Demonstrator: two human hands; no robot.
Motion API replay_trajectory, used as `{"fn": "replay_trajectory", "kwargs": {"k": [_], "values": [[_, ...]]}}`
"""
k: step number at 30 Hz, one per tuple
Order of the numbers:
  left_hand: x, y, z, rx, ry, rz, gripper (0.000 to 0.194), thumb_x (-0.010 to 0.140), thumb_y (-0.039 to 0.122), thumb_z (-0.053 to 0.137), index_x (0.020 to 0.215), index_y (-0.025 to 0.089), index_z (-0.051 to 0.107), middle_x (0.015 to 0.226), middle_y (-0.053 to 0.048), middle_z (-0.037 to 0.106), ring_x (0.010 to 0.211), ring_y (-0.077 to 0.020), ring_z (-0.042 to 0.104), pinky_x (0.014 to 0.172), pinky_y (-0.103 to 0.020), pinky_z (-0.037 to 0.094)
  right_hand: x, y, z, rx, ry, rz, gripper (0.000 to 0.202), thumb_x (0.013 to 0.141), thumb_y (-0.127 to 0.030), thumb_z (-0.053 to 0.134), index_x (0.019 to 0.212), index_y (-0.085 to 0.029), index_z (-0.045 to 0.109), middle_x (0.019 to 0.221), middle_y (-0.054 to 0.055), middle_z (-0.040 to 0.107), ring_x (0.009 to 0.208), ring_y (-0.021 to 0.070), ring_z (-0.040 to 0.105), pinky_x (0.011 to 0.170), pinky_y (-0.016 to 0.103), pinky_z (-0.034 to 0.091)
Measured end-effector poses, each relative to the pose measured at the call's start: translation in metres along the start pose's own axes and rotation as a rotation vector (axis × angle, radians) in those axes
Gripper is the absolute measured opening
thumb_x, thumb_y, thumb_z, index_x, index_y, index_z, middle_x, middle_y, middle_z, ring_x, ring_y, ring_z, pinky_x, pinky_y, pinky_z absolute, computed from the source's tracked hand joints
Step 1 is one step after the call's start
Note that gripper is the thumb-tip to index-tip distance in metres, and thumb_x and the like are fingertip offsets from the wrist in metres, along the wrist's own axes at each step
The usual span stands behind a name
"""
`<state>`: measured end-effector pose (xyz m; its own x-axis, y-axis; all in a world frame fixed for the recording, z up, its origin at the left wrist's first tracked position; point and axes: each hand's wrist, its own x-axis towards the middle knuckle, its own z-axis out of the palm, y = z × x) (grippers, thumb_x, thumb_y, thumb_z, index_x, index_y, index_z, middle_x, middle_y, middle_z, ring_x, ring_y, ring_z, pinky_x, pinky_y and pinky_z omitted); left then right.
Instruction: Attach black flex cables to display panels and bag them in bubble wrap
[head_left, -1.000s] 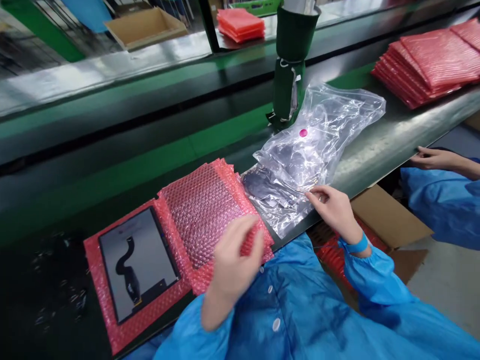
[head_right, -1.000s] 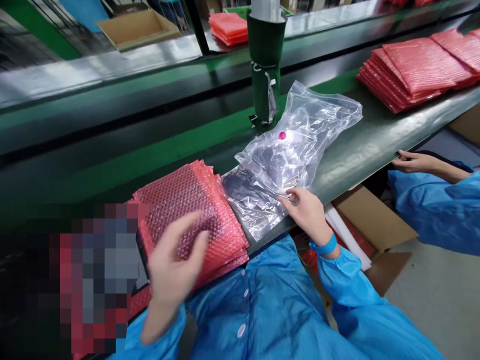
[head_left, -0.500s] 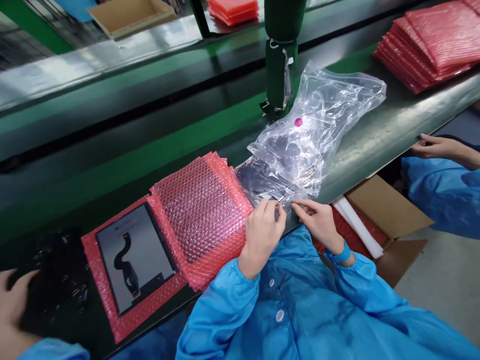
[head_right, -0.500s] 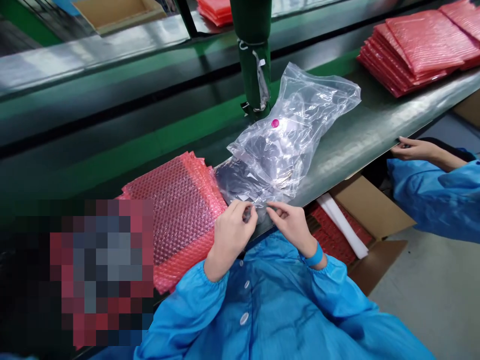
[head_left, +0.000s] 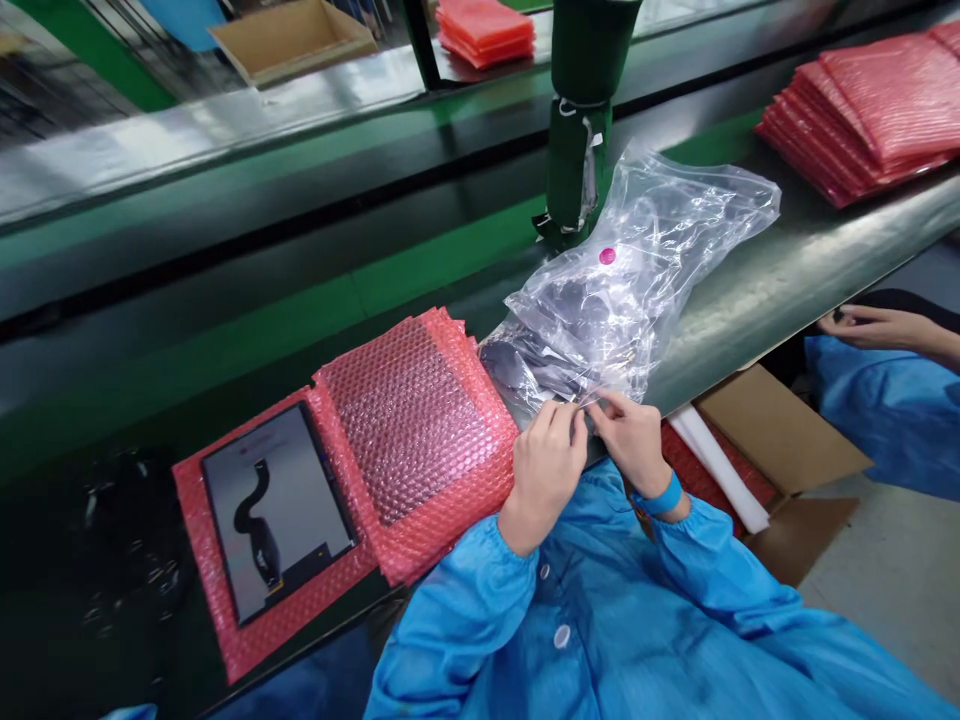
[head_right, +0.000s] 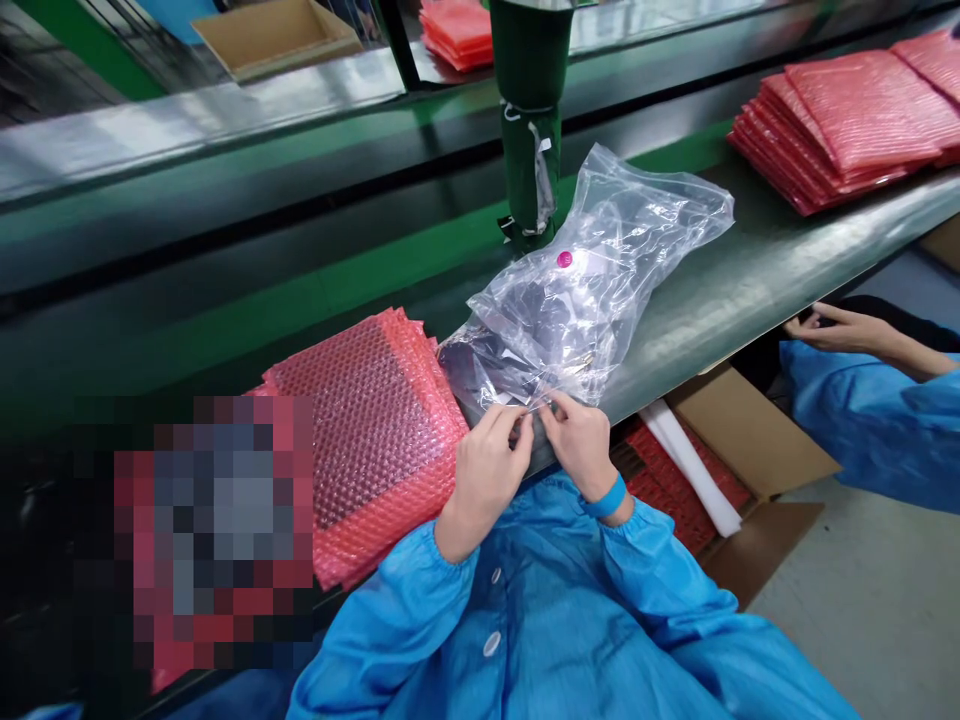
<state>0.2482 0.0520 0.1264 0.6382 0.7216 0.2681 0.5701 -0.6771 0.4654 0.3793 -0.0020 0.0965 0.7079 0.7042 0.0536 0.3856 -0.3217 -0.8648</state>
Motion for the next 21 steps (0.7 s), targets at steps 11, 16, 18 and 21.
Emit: {"fn": "replay_trajectory", "kwargs": {"k": [11,16,18,21], "values": [[0.005,-0.001,0.005,0.023,-0.069,-0.069,0.009,0.101,0.022,0.062,0.100,0.021,0.071,0.096,-0.005,0.075,0.085,-0.0214,0.072,0.070,-0.031,0.052,-0.004,-0.017,-0.092,0.698,0.030,0.201,0.028,0.069,-0.040,0.077,0.070,-0.024,0.055,0.060,-0.004,0.058,0.045,0.0097,0.048,0.039,0.020,0.039],[-0.031,-0.007,-0.013,-0.265,0.032,0.034,0.013,0.102,0.024,0.061,0.110,0.022,0.070,0.103,-0.007,0.075,0.098,-0.0225,0.071,0.091,-0.037,0.057,-0.003,0.003,-0.134,0.909,0.134,0.167,0.017,0.068,-0.029,0.075,0.075,-0.024,0.061,0.067,-0.004,0.062,0.053,0.0092,0.052,0.043,0.018,0.041],[-0.055,-0.023,-0.029,-0.316,0.068,0.016,0.014,0.101,0.023,0.062,0.113,0.024,0.070,0.104,-0.006,0.075,0.099,-0.0220,0.071,0.093,-0.038,0.058,0.000,0.011,-0.130,0.952,0.134,0.153,0.014,0.071,-0.027,0.072,0.075,-0.024,0.060,0.069,-0.005,0.060,0.053,0.0086,0.050,0.044,0.018,0.040],[-0.085,-0.055,-0.061,-0.184,0.221,-0.036,0.019,0.097,0.021,0.067,0.116,0.026,0.070,0.112,-0.008,0.074,0.106,-0.0243,0.071,0.100,-0.044,0.058,0.006,0.016,-0.107,0.960,0.091,0.122,0.018,0.074,-0.028,0.075,0.081,-0.025,0.059,0.069,-0.007,0.057,0.054,0.0080,0.051,0.045,0.017,0.042]]}}
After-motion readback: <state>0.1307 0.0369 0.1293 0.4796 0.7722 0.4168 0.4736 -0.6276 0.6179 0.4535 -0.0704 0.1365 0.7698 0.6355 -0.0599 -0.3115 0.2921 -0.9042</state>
